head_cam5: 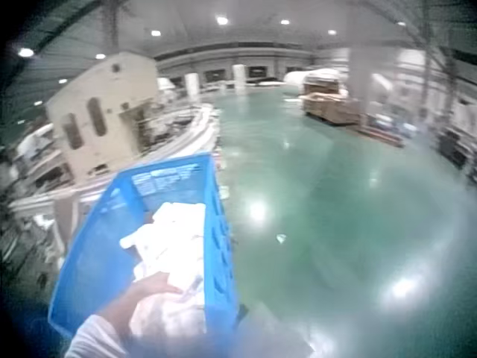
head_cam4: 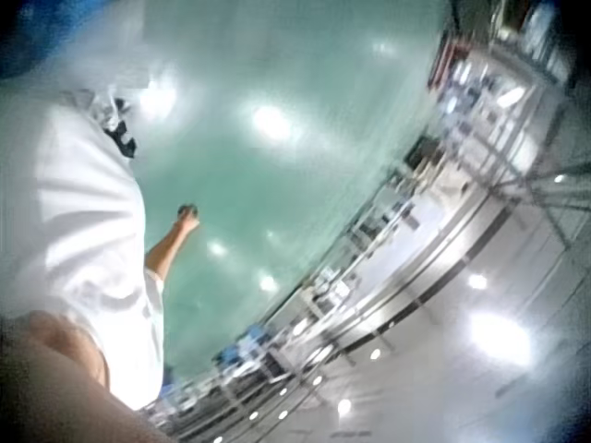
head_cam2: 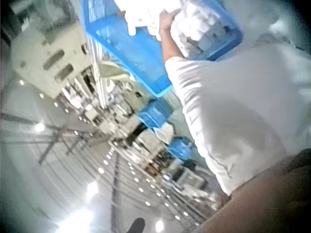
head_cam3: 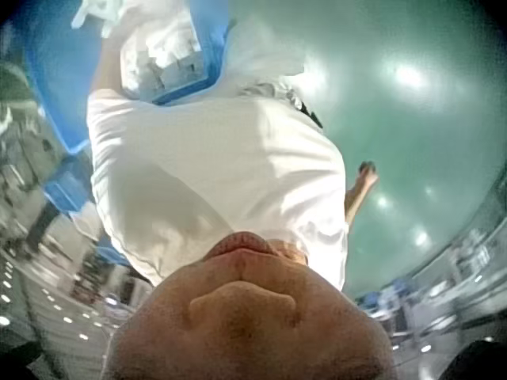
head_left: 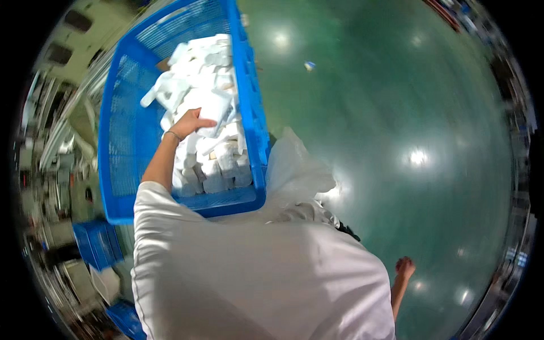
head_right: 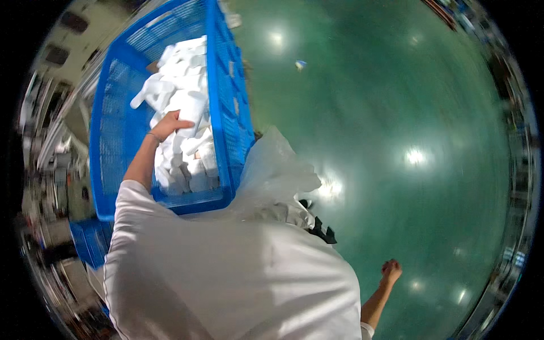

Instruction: The person picks up white foam blocks from a blue crate and places them onto a curved conveyor belt. The person also applies a liquid from a plastic bottle to one of the foam blocks by hand.

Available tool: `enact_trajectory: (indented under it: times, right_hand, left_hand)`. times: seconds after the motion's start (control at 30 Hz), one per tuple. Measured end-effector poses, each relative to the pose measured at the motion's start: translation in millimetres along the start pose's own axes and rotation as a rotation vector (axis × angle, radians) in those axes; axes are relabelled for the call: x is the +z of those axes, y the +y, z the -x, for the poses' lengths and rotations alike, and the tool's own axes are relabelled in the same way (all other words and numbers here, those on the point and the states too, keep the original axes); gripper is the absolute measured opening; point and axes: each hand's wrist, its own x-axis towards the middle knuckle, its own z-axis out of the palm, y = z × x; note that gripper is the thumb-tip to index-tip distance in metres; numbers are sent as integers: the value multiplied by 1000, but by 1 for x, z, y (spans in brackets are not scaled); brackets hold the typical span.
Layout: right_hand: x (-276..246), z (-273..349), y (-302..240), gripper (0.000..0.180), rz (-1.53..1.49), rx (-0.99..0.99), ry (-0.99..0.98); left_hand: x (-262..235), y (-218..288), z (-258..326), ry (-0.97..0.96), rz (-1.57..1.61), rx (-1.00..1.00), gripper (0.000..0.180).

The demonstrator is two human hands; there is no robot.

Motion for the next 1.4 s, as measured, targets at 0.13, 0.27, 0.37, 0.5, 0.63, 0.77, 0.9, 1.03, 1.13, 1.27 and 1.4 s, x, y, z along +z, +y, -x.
enact_trajectory:
  times: [0.13, 0.27, 0.37, 0.5, 0.63, 0.77, 0.9, 1.03, 1.13, 1.27, 1.4]
  right_hand:
    - [58, -66, -269, 17, 27, -556, -243]
    - [292, 52, -439, 25, 50, -972, -781]
    - [358, 158, -504, 33, 42, -998, -1388]
    - [389, 218, -548, 46, 85, -857, -1893]
    - [429, 218, -589, 48, 180, -338, -2025]
    - [482, 201, -617, 49, -12, -381, -2012]
    - [539, 193, -659, 52, -106, -529, -2043]
    - [590, 183, -709, 53, -94, -719, -2106]
    - [642, 174, -739, 50, -56, -948, -2145]
    - [707, 179, -785, 59, 39, -1065, -2214]
    - [744, 229, -867, 62, 361, -1350, -2407]
  left_hand:
    - [48, 77, 31, 260, 369, 246, 41]
    - [14, 189, 59, 726, -544, 563, 44]
    - [26, 217, 34, 835, -660, 671, 49]
    - [23, 249, 3, 866, -735, 691, 54]
    - [10, 266, -31, 987, -857, 622, 60]
    - [-8, 274, -71, 1179, 11, 301, 84]
    - [-11, 276, -123, 608, 866, 356, 75]
    - [-41, 330, -205, 639, 1078, 411, 51]
    - [-66, 333, -253, 798, 1190, 301, 46]
    - [-99, 333, -276, 873, 874, 208, 51]
    - [-148, 336, -287, 745, 457, 169, 57]
